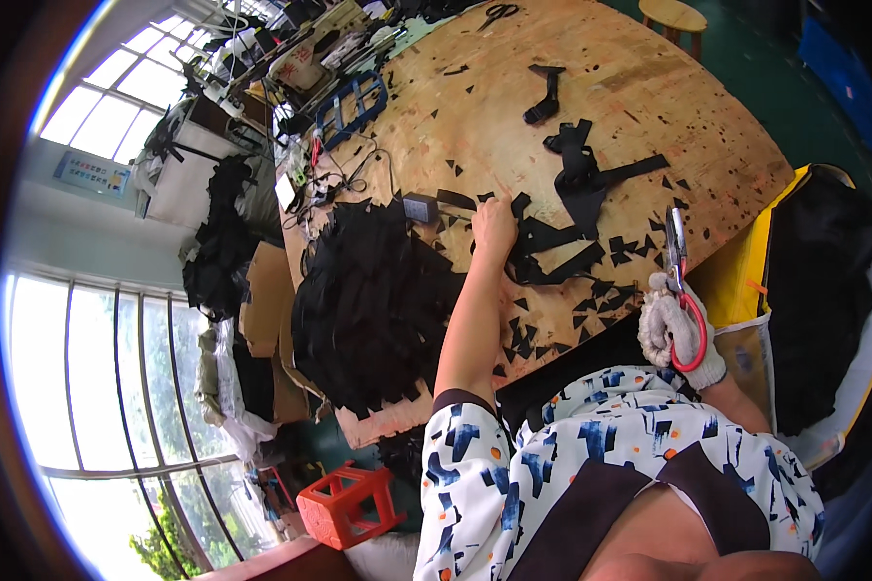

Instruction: The person trims small sections of excess material from black leather components using shears, picking up individual pieces from a pile and placing them back on the table.

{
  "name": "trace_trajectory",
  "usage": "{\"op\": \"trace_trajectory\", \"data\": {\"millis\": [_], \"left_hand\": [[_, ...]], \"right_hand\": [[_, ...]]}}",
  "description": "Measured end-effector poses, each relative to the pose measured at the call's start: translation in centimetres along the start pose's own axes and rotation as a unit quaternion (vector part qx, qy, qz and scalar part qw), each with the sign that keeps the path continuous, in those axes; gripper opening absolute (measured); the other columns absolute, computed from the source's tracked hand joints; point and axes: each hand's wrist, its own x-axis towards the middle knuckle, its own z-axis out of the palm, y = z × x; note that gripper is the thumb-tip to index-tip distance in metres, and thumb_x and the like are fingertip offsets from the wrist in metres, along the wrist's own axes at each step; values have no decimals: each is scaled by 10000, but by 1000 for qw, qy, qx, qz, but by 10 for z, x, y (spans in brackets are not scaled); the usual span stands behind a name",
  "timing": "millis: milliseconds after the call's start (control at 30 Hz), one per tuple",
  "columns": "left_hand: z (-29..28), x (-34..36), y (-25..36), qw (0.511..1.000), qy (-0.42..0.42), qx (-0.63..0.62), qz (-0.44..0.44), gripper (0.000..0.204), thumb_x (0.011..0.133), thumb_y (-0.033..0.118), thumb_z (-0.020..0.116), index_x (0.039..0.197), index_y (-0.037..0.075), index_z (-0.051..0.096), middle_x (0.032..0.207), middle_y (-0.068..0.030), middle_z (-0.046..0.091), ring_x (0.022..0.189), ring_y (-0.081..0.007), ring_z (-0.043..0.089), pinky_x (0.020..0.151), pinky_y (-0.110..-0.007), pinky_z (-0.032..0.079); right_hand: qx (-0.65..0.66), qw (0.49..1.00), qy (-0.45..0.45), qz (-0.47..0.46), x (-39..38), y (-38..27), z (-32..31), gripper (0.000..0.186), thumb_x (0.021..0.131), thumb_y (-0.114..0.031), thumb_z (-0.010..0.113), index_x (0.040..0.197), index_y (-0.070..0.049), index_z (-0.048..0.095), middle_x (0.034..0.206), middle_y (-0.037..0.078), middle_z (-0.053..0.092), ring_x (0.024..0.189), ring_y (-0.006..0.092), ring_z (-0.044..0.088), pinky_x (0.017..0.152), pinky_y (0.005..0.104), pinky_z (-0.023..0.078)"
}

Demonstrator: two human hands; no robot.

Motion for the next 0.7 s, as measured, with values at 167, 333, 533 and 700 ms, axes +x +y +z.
{"op": "trace_trajectory", "data": {"millis": [167,333,533,700], "left_hand": [[7,4,3,998,-30,56,-27,303,710,128,713,997,64,640,914,-189,607,928,-365,592,750,-448,473],[-34,6,3,992,53,-110,22,291,749,124,712,1026,61,651,935,-168,618,827,-310,613,728,-399,484],[-156,-5,25,667,255,-693,105,84,936,121,554,960,47,586,907,-30,627,864,-121,598,762,-284,487],[-184,-25,25,612,370,-676,177,138,945,189,537,1024,76,552,889,-58,648,772,-159,627,749,-329,511]], "right_hand": [[2,1000,12,8,-1,-4,2,294,964,-158,456,1230,-40,414,539,34,399,435,127,400,386,226,358],[-20,1000,-6,-9,1,-2,-2,307,964,-168,461,1235,-34,406,538,31,401,440,120,407,391,227,363],[-14,999,-15,-26,3,1,-11,325,956,-169,488,1248,-47,412,568,47,432,440,116,419,374,235,358],[4,1000,-7,-12,3,2,-5,340,948,-165,511,1265,-80,421,597,65,460,432,126,435,336,239,348]]}}
